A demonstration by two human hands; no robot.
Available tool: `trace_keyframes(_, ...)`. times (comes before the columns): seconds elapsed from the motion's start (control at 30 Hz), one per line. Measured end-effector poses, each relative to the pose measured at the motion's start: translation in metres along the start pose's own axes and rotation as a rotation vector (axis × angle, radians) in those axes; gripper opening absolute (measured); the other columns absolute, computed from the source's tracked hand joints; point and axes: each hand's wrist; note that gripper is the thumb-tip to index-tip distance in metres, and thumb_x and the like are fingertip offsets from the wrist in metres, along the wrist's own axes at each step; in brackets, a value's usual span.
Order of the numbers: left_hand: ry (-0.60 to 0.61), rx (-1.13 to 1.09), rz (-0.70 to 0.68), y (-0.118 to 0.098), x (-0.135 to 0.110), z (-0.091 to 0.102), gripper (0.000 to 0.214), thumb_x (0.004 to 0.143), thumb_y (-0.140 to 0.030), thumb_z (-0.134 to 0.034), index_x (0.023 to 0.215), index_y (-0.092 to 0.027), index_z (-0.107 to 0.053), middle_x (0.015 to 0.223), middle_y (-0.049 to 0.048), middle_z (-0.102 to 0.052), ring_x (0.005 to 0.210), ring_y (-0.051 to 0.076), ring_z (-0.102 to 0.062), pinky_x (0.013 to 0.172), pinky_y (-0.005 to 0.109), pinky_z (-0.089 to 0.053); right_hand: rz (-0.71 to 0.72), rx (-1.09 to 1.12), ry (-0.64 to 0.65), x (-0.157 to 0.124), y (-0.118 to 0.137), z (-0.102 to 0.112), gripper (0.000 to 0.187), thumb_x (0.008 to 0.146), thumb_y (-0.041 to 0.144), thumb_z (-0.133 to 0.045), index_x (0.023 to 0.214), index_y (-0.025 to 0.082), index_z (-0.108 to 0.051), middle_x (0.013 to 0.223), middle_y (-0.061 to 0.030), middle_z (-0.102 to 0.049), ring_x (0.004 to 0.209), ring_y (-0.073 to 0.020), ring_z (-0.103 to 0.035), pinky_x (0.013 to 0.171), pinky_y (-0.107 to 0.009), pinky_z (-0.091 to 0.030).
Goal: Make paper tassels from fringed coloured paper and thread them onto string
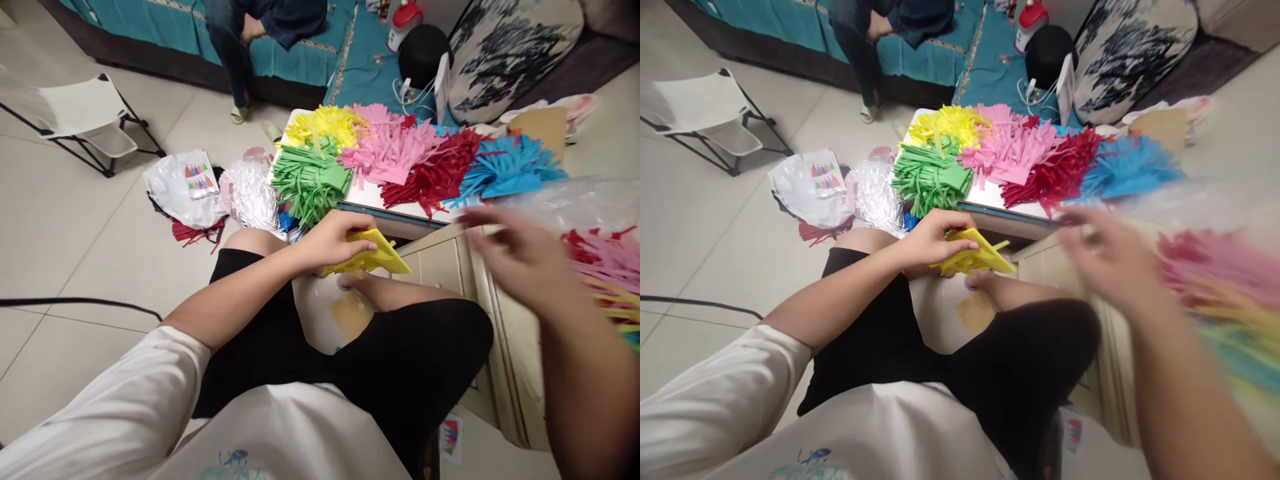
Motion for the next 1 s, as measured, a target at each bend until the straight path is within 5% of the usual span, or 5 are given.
trace_keyframes(0.23, -0.282, 0.299, -0.050, 0.005, -0.004, 0.007, 0.015, 0.102, -0.028, -0.067, 0.112, -0.020, -0.075, 0.111, 0.0092, -0.080, 0.106, 0.026, -0.073, 0.098, 0.041, -0.057, 0.138, 0.043, 0.634, 0.064, 0.022, -0.103, 0.035, 0.093, 0.054, -0.078, 0.081, 0.022, -0.082, 0.069, -0.0017, -0.071, 0.063, -0.0197, -0.061, 0.060, -0.034, -0.043)
trace_keyframes(0.37, -0.575, 0.427, -0.372, -0.003, -0.006, 0.004, 0.025, 0.108, -0.026, -0.060, 0.131, -0.021, -0.068, 0.131, 0.0164, -0.074, 0.133, 0.033, -0.068, 0.118, 0.054, -0.054, 0.028, 0.302, 0.333, 0.159, 0.004, -0.140, 0.042, 0.083, 0.059, -0.092, 0.085, 0.019, -0.078, 0.076, -0.0019, -0.071, 0.072, -0.0181, -0.062, 0.068, -0.035, -0.052)
trace_keyframes(0.6, -0.210, 0.434, -0.541, -0.003, -0.014, -0.021, 0.025, 0.111, -0.015, -0.050, 0.129, -0.019, -0.067, 0.107, 0.0119, -0.081, 0.101, 0.024, -0.079, 0.090, 0.038, -0.062, -0.310, 0.520, -0.173, 0.309, -0.032, -0.203, 0.043, 0.090, 0.029, -0.088, 0.084, 0.028, -0.045, 0.076, 0.0065, -0.046, 0.076, -0.0153, -0.063, 0.082, -0.040, -0.070)
trace_keyframes(0.8, -0.070, 0.465, -0.462, -0.005, -0.019, -0.025, 0.020, 0.113, -0.019, -0.052, 0.121, -0.019, -0.070, 0.096, 0.0079, -0.082, 0.088, 0.022, -0.080, 0.081, 0.036, -0.057, -0.229, 0.206, 0.062, 0.255, -0.063, -0.233, 0.020, 0.088, 0.026, -0.085, 0.094, 0.022, -0.066, 0.074, 0.0014, -0.059, 0.074, -0.0196, -0.059, 0.092, -0.053, -0.068)
trace_keyframes(1.0, -0.039, 0.372, -0.439, -0.010, -0.018, -0.024, 0.019, 0.111, -0.018, -0.053, 0.120, -0.019, -0.070, 0.104, 0.0087, -0.084, 0.094, 0.024, -0.081, 0.083, 0.038, -0.058, 0.292, -0.318, 0.404, 0.205, -0.063, -0.241, 0.049, 0.088, 0.010, -0.070, 0.136, 0.012, -0.082, 0.154, -0.0239, -0.071, 0.141, -0.0419, -0.056, 0.129, -0.062, -0.045)
Point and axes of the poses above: each hand's wrist, its own x-axis towards the middle knuckle, its own z-axis out of the back of the hand, y = z × x
